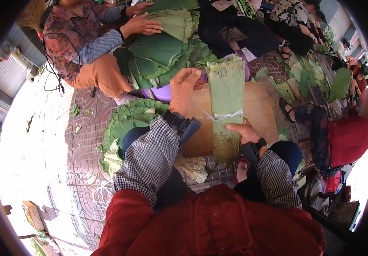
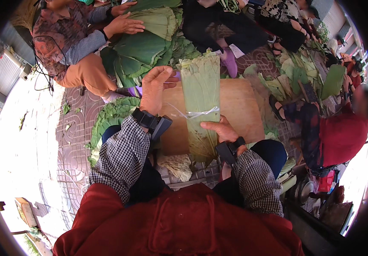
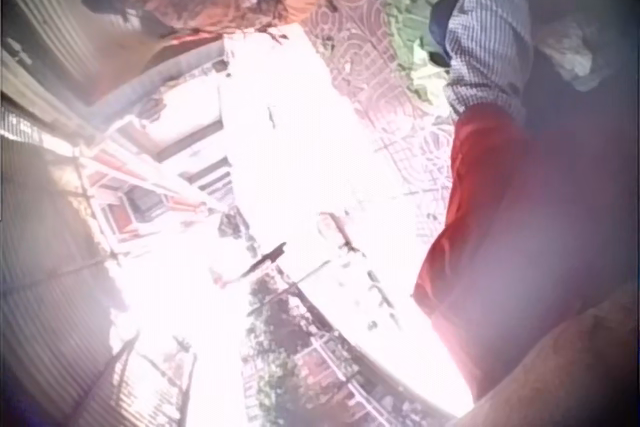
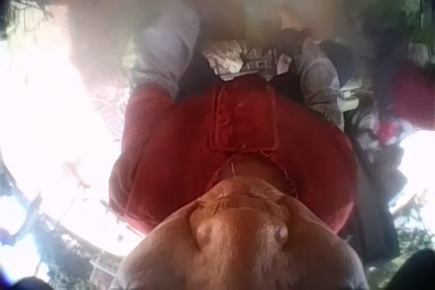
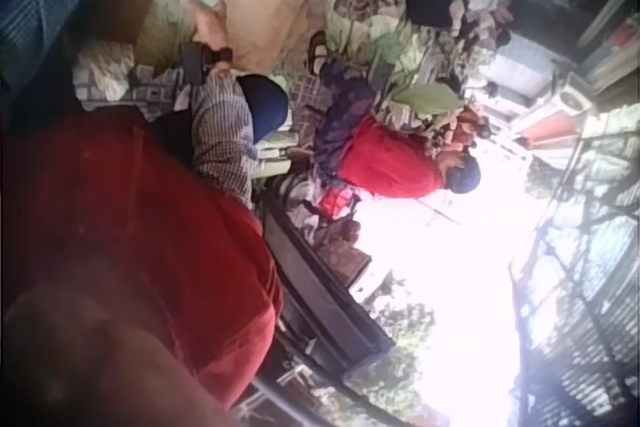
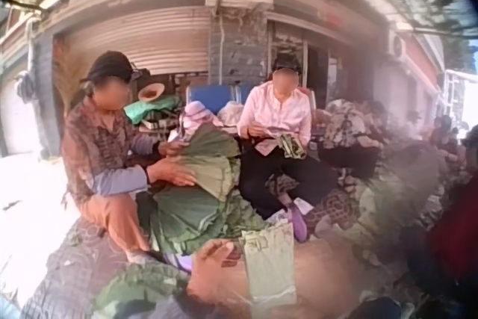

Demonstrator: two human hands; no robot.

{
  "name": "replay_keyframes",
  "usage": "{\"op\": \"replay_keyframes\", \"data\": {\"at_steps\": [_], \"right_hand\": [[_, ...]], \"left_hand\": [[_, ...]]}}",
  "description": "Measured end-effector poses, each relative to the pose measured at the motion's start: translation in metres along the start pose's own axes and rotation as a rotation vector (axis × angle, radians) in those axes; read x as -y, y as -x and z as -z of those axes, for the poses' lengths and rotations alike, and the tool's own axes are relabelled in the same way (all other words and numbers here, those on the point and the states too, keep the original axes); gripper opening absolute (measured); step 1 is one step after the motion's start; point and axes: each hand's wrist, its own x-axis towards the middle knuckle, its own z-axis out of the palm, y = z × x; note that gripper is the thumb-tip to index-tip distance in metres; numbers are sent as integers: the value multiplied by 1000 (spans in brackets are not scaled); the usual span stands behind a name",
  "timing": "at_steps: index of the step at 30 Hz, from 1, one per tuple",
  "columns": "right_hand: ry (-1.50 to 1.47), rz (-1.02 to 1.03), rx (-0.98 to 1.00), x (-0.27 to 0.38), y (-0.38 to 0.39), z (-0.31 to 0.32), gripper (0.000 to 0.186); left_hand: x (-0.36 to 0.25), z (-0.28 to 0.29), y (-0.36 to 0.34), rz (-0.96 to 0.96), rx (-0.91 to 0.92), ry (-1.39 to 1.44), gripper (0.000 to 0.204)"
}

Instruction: Wrapping and tying bundles of large green leaves.

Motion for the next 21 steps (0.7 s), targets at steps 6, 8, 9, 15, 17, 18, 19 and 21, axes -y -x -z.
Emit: {"op": "replay_keyframes", "data": {"at_steps": [6, 8, 9, 15, 17, 18, 19, 21], "right_hand": [[139, 26, -26, -2, 0, -4, 37], [174, 39, -31, -5, -2, 0, 38], [174, 41, -31, -6, -2, 1, 38], [236, 80, -70, -5, -1, -1, 36], [252, 84, -85, -4, 0, 0, 36], [252, 86, -86, -4, 0, 0, 36], [253, 76, -85, -4, 0, 1, 36], [254, 68, -83, -5, 0, 2, 36]], "left_hand": [[5, 1, -3, -57, 30, -100, 16], [7, 3, -3, -68, 30, -89, 15], [8, 4, -4, -78, 32, -78, 14], [7, 14, -8, 135, 97, 111, 4], [8, 15, -8, 148, 105, 179, 3], [8, 14, -7, 162, 111, 246, 4], [9, 14, -7, 161, 114, 247, 4], [9, 12, -6, 99, 95, 272, 5]]}}
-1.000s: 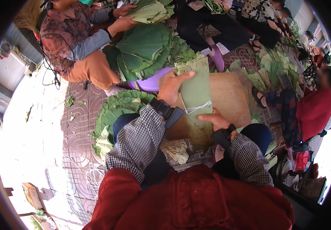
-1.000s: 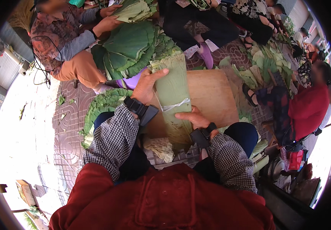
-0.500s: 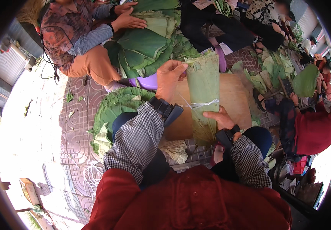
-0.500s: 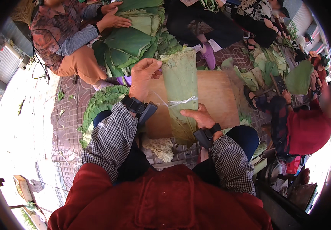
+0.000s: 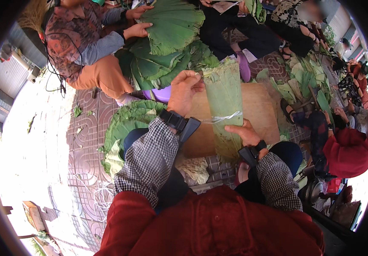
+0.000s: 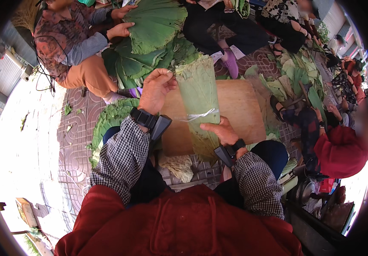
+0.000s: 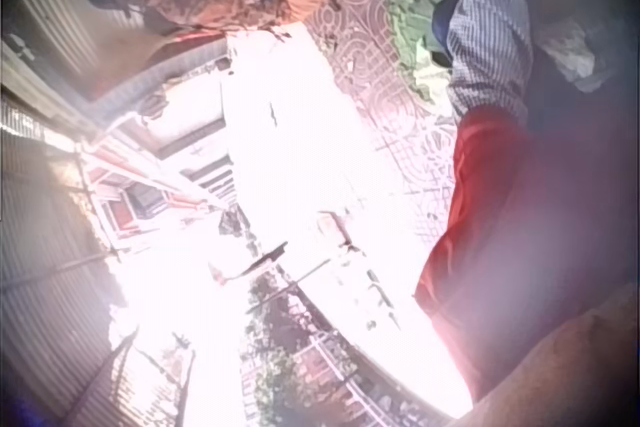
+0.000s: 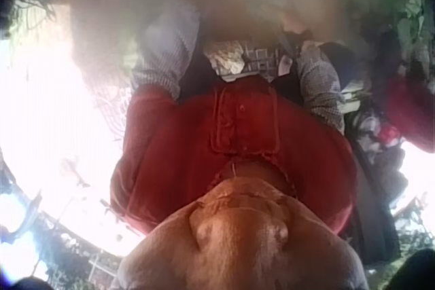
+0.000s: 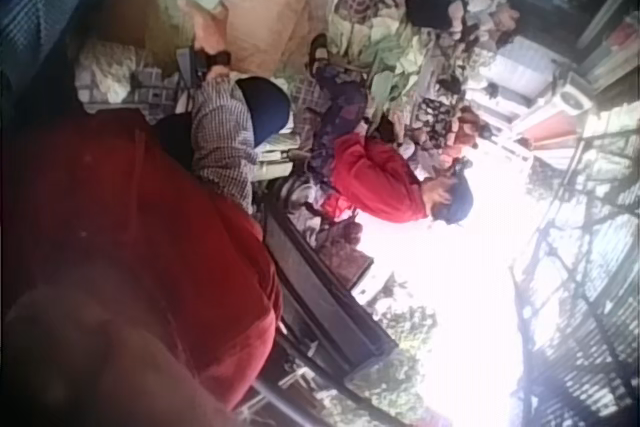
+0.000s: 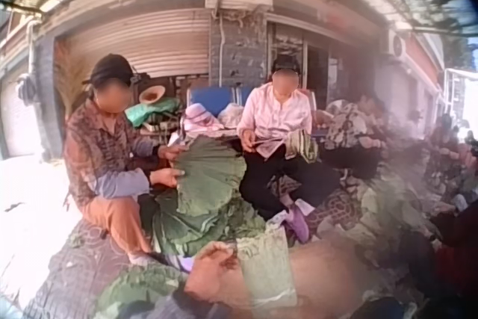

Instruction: Wrapping and tying bundles of large green leaves.

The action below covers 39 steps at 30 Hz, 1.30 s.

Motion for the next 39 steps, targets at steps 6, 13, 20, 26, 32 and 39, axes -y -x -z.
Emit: {"op": "replay_keyframes", "data": {"at_steps": [6, 13, 20, 26, 32, 39], "right_hand": [[-3, -23, -14, 1, 0, -1, 36], [23, -23, -35, 2, 1, -1, 37], [29, -52, 13, 4, 2, -2, 38], [26, -44, 51, -2, 0, 3, 40], [-18, -42, 52, -2, 2, 0, 41], [42, -55, 124, -4, 2, -6, 43]], "left_hand": [[1, -3, -1, -248, -28, -372, 7], [11, -1, -5, -344, -4, -564, 14], [8, 4, -5, -357, 48, -597, 18], [3, 0, -3, -331, 95, -647, 26], [1, -8, 4, 40, -55, -183, 65], [1, -14, 7, 289, 298, 45, 54]]}}
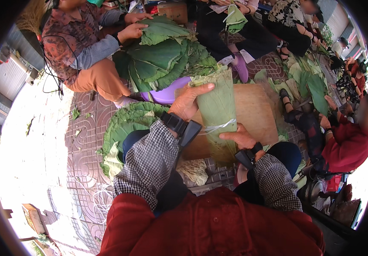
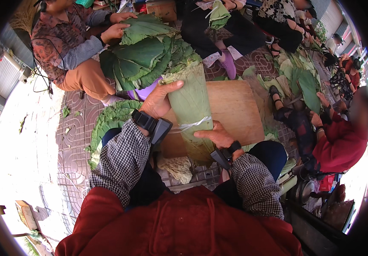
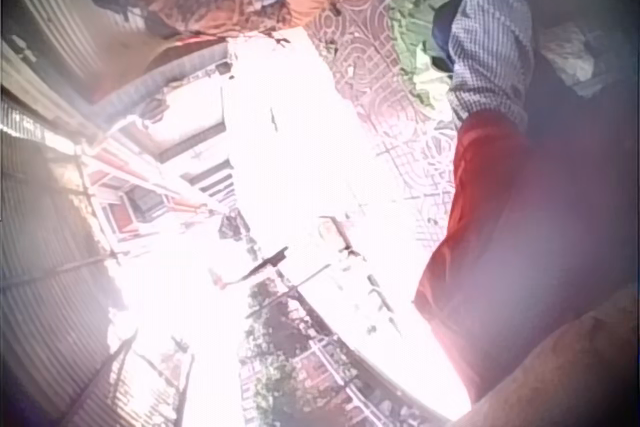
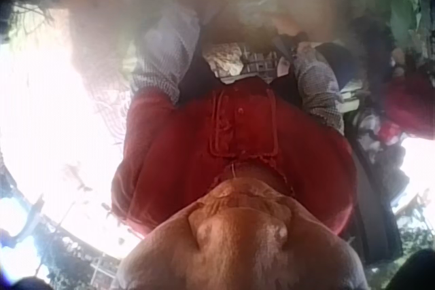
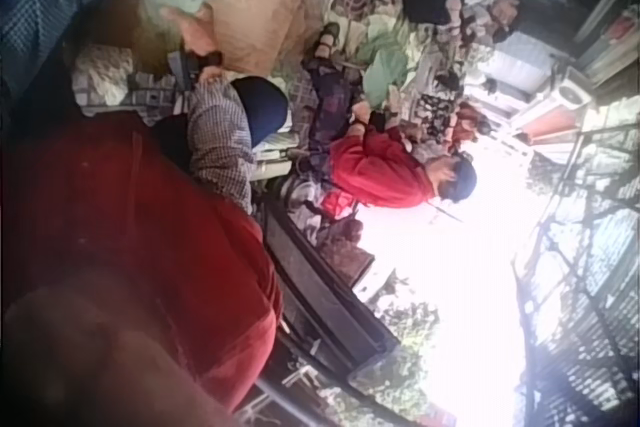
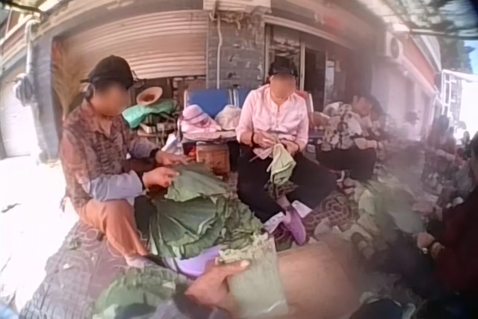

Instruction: Wrapping and tying bundles of large green leaves.

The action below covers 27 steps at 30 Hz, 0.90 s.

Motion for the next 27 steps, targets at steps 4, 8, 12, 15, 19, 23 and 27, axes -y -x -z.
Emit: {"op": "replay_keyframes", "data": {"at_steps": [4, 8, 12, 15, 19, 23, 27], "right_hand": [[-1, 10, 16, -1, 0, 0, 44], [19, 28, 32, -4, -2, 4, 44], [6, 46, 38, -2, -3, 2, 44], [-6, 33, 31, 0, -3, 0, 43], [-46, 40, 29, 1, 1, 2, 45], [-58, 14, 56, 5, 2, -5, 47], [-32, -44, 84, 16, 6, -6, 48]], "left_hand": [[6, -4, -3, -46, -90, -22, 44], [6, -12, -3, -84, -115, 38, 40], [6, -14, -3, -133, -106, 29, 39], [7, -14, 1, 9, -125, 54, 39], [15, -26, 5, -3, -97, -6, 39], [16, -18, 4, -18, -93, 93, 40], [-4, -4, 2, -63, -162, 101, 38]]}}
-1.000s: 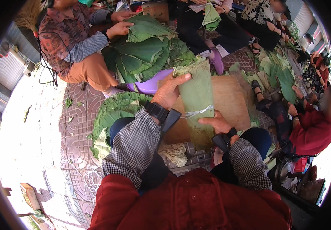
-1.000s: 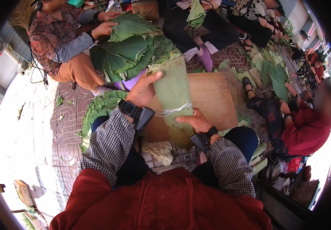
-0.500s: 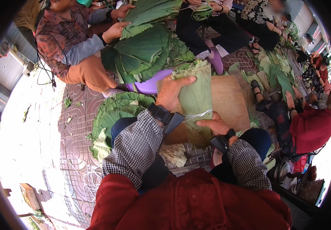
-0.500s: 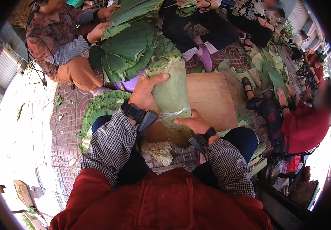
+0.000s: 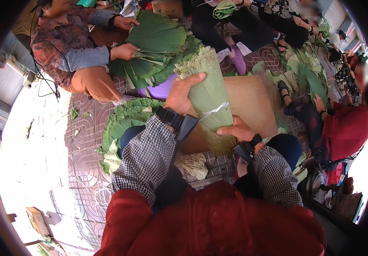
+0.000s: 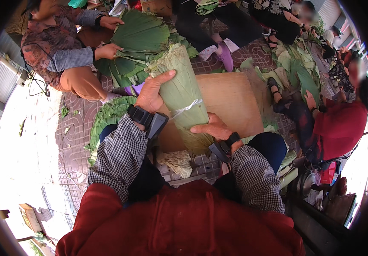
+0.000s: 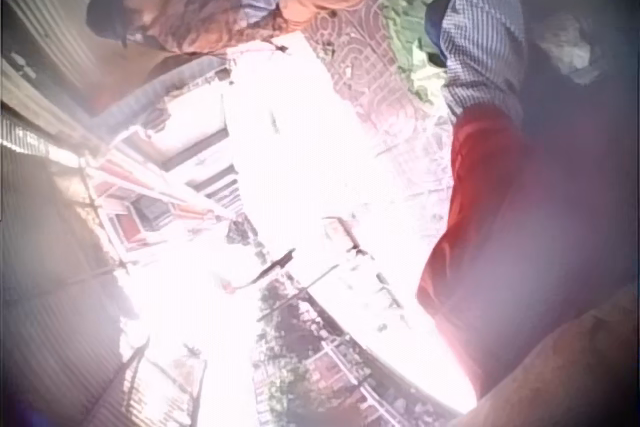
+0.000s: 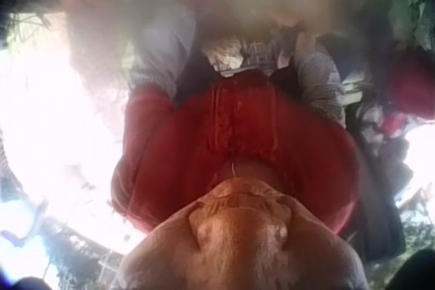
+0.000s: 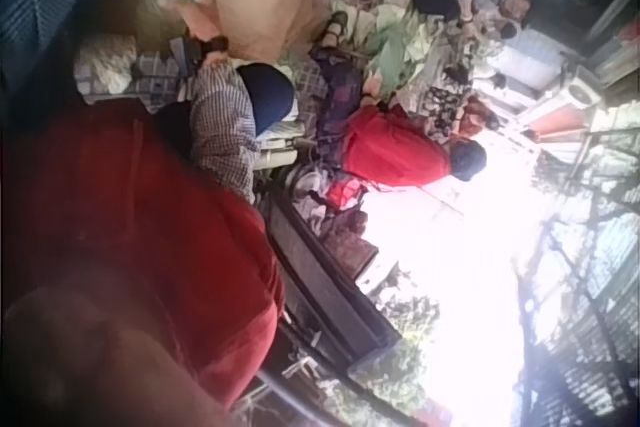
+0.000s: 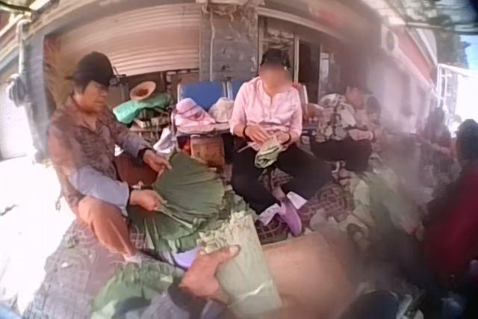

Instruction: Wrapping and tying bundles of large green leaves.

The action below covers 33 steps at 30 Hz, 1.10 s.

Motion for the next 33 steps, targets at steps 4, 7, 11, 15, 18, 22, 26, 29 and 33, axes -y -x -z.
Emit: {"op": "replay_keyframes", "data": {"at_steps": [4, 7, 11, 15, 18, 22, 26, 29, 33], "right_hand": [[117, -78, 35, -16, -7, 8, 48], [84, -104, 70, -17, -12, 6, 46], [-38, -85, 25, -16, -1, 9, 44], [-34, -44, -25, -1, 7, 7, 46], [8, -43, 8, -5, 4, -6, 58], [160, -54, 122, 2, 6, -5, 54], [93, -44, 52, -12, 5, 4, 46], [50, 1, 77, -18, 3, 10, 50], [-40, 32, 55, -13, 7, 10, 49]], "left_hand": [[-7, 17, -6, -25, -141, -41, 34], [-9, 35, -14, 134, -189, -51, 35], [6, 15, -17, 198, -113, 89, 45], [36, 9, -14, 194, 12, 105, 53], [33, 17, -5, 155, -51, 44, 53], [15, 20, -5, 102, -121, 64, 46], [15, 16, -17, 83, -146, 13, 47], [21, 19, -19, 103, -68, 18, 52], [38, 5, -14, 299, 61, 53, 57]]}}
